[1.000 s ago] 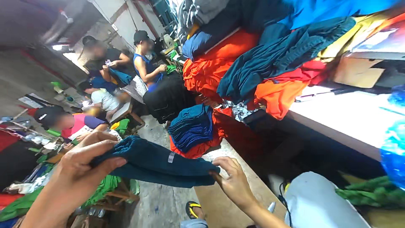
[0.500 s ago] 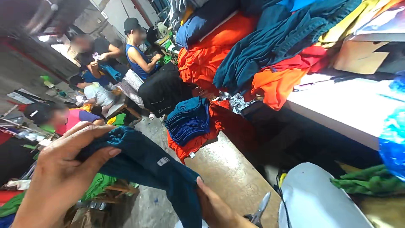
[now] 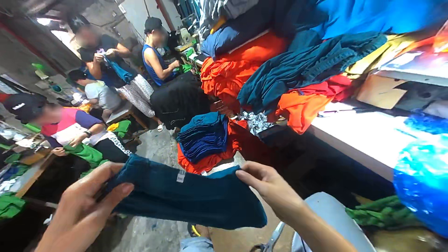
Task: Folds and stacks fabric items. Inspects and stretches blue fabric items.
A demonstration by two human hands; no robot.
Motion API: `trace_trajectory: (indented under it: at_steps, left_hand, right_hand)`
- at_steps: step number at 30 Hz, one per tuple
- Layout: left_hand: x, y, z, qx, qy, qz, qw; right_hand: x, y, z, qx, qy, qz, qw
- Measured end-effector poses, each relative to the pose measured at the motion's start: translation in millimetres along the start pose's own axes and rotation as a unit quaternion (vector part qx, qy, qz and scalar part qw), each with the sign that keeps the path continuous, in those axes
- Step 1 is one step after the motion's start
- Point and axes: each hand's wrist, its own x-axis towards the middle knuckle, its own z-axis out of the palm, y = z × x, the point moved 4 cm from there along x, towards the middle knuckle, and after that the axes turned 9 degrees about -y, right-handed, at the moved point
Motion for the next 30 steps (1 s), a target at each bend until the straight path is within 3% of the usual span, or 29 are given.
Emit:
trace_trajectory:
  at_steps: [2,5,8,10,14,18,28,30]
  left_hand:
    - [-2.4,24.6,-9.8,-0.012,0.008,0.005,1.000]
    - [1.4,8.8,29.7,0.015,0.017,0.036,0.999]
    - [18.0,-1.9,28.0,-0.019,0.029,0.045,0.998]
    - [28.6,-2.9,33.8,-0.022,-0.006,0.064,0.998]
    - [46.5,5.3,14.8,-0.020,0.027,0.052,0.998]
    - [57.3,8.9,12.5,-0.028,0.003,0.060,0.998]
    - [62.2,14.3,-4.0,-0.083,-0.003,0.068,0.994]
    - [61.4,15.1,-7.0,-0.080,0.003,0.062,0.995]
  right_hand:
    - [-2.1,-17.7,-8.1,-0.085,0.031,-0.077,0.993]
    - [-2.3,8.9,-22.6,-0.071,0.072,-0.019,0.995]
    - [9.8,3.7,-33.9,-0.031,0.108,-0.045,0.993]
    - [8.8,7.4,-38.5,-0.010,0.131,-0.036,0.991]
    - [14.7,-5.6,-37.8,0.037,0.130,-0.086,0.987]
    - [14.1,-17.4,-39.1,0.067,0.137,-0.133,0.979]
    - [17.1,-35.2,-42.7,0.031,0.089,-0.171,0.981]
    - [18.5,-37.4,-46.2,0.025,0.110,-0.182,0.977]
